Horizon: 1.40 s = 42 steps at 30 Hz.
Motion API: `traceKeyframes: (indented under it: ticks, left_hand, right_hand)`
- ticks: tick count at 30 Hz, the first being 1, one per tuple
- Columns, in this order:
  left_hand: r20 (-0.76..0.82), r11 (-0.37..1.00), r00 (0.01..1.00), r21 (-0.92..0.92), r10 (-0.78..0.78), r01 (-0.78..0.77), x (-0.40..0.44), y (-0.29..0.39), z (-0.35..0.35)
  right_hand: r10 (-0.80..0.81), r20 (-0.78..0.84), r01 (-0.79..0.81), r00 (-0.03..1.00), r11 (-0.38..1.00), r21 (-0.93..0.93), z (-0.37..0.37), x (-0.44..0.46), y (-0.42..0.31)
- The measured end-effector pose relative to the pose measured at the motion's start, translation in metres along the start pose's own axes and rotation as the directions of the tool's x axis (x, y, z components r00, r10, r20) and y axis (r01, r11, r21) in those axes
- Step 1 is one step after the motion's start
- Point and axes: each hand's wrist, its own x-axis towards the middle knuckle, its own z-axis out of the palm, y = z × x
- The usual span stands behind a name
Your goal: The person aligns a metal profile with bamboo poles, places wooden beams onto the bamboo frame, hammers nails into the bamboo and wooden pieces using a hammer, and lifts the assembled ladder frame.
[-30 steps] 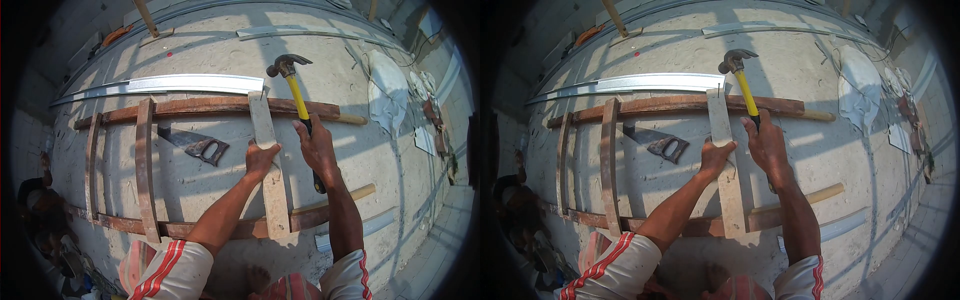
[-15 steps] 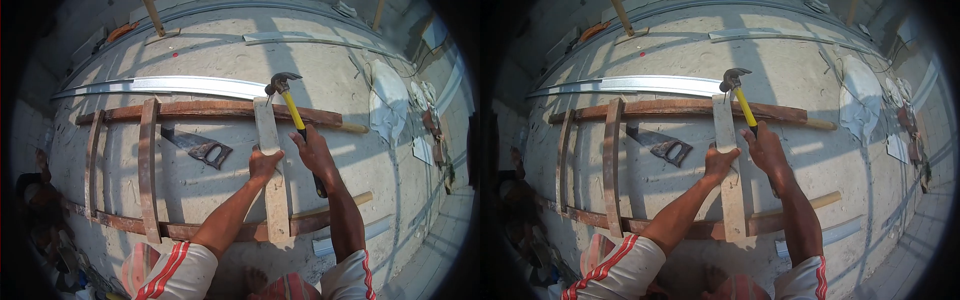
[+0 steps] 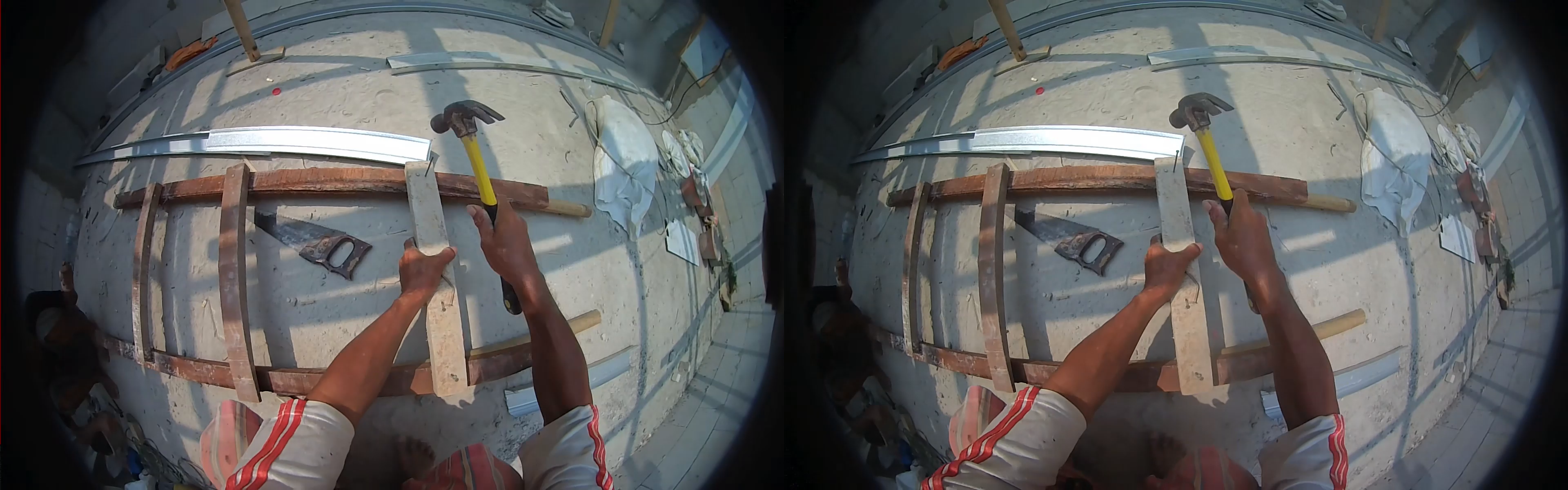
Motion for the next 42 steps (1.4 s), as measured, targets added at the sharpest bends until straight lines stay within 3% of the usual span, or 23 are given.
traceKeyframes:
  ticks: [1,2,3,4,5,7,9,11,14,16,17,18,19,21,23,25,27,31,33,37,39,42]
  left_hand:
    - [-0.016,0.999,1.0,0.032,0.021,-0.02,-0.004,-0.011,0.005]
    - [-0.051,0.996,0.997,0.057,0.065,-0.062,0.007,-0.007,0.005]
    - [-0.067,0.997,0.996,0.046,0.06,-0.057,0.01,0.0,0.002]
    - [-0.019,1.0,1.0,0.025,0.009,-0.008,-0.004,-0.003,0.004]
    - [-0.006,1.0,1.0,-0.013,-0.001,0.001,-0.001,0.006,-0.001]
    - [0.012,1.0,1.0,-0.002,0.003,-0.003,-0.005,0.017,-0.001]
    - [-0.01,1.0,1.0,0.027,-0.004,0.004,-0.005,0.015,-0.004]
    - [-0.002,1.0,1.0,0.028,-0.015,0.015,-0.002,0.01,-0.003]
    - [-0.006,0.999,1.0,0.043,-0.011,0.011,0.0,0.011,-0.002]
    - [-0.022,0.999,1.0,0.054,0.003,-0.002,-0.001,0.009,-0.001]
    - [-0.018,0.999,1.0,0.037,0.002,-0.001,-0.003,0.009,-0.002]
    - [-0.017,1.0,1.0,0.018,0.01,-0.009,-0.003,0.013,-0.004]
    - [-0.012,1.0,1.0,0.009,0.01,-0.01,-0.008,0.015,-0.002]
    - [-0.036,0.999,0.999,-0.002,0.034,-0.034,0.012,0.028,-0.008]
    - [0.016,0.998,0.998,0.039,-0.057,0.056,-0.021,-0.005,-0.003]
    - [-0.037,0.999,0.999,0.049,0.007,-0.005,-0.002,0.009,-0.002]
    - [-0.022,0.999,1.0,0.054,-0.005,0.007,0.0,0.01,-0.003]
    - [-0.042,0.997,0.999,0.082,-0.004,0.008,-0.005,0.012,-0.003]
    - [-0.053,0.995,0.999,0.098,0.004,0.001,-0.003,0.013,-0.005]
    - [-0.026,0.997,0.999,0.065,-0.035,0.036,0.0,0.008,-0.002]
    - [-0.033,0.997,0.999,0.06,-0.043,0.045,-0.001,0.009,0.0]
    - [-0.052,0.99,0.995,0.102,-0.09,0.095,0.006,0.018,-0.002]
  right_hand:
    - [0.077,0.251,-0.026,0.965,0.979,-0.203,0.02,-0.006,0.034]
    - [0.049,0.227,-0.002,0.973,0.979,-0.202,0.008,0.009,0.016]
    - [0.161,0.288,-0.165,0.944,0.986,-0.009,-0.014,0.013,-0.013]
    - [0.316,0.378,-0.396,0.871,0.905,0.156,-0.037,-0.006,-0.028]
    - [0.312,0.374,-0.392,0.873,0.906,0.159,-0.047,-0.002,-0.039]
    - [0.26,0.282,-0.356,0.923,0.855,0.377,-0.069,0.011,-0.053]
    - [0.155,0.022,-0.151,0.988,0.903,0.402,-0.093,0.026,-0.068]
    - [0.139,-0.223,0.011,0.965,0.826,0.563,-0.114,0.04,-0.092]
    - [0.093,-0.508,0.298,0.856,0.714,0.633,-0.116,0.05,-0.103]
    - [0.115,-0.452,0.221,0.885,0.75,0.624,-0.087,0.038,-0.088]
    - [0.123,-0.253,0.003,0.96,0.894,0.448,-0.054,0.024,-0.06]
    - [0.126,-0.042,-0.117,0.991,0.979,0.169,-0.021,0.009,-0.031]
    - [0.328,0.426,-0.339,0.843,0.939,-0.052,-0.002,0.002,0.001]
    - [0.22,0.473,-0.243,0.853,0.97,-0.014,-0.011,-0.006,0.008]
    - [0.385,0.48,-0.47,0.788,0.88,0.064,-0.042,-0.005,-0.039]
    - [0.333,0.39,-0.404,0.858,0.907,0.114,-0.054,0.009,-0.052]
    - [0.156,0.187,-0.191,0.97,0.963,0.192,-0.063,0.028,-0.057]
    - [0.189,0.187,-0.236,0.964,0.932,0.274,-0.093,0.063,-0.092]
    - [0.13,0.104,-0.155,0.986,0.945,0.287,-0.095,0.075,-0.096]
    - [0.154,0.2,-0.175,0.968,0.98,0.09,-0.071,0.074,-0.084]
    - [0.261,0.408,-0.248,0.875,0.965,-0.086,-0.049,0.06,-0.066]
    - [0.284,0.507,-0.315,0.814,0.949,-0.026,-0.047,0.047,-0.051]
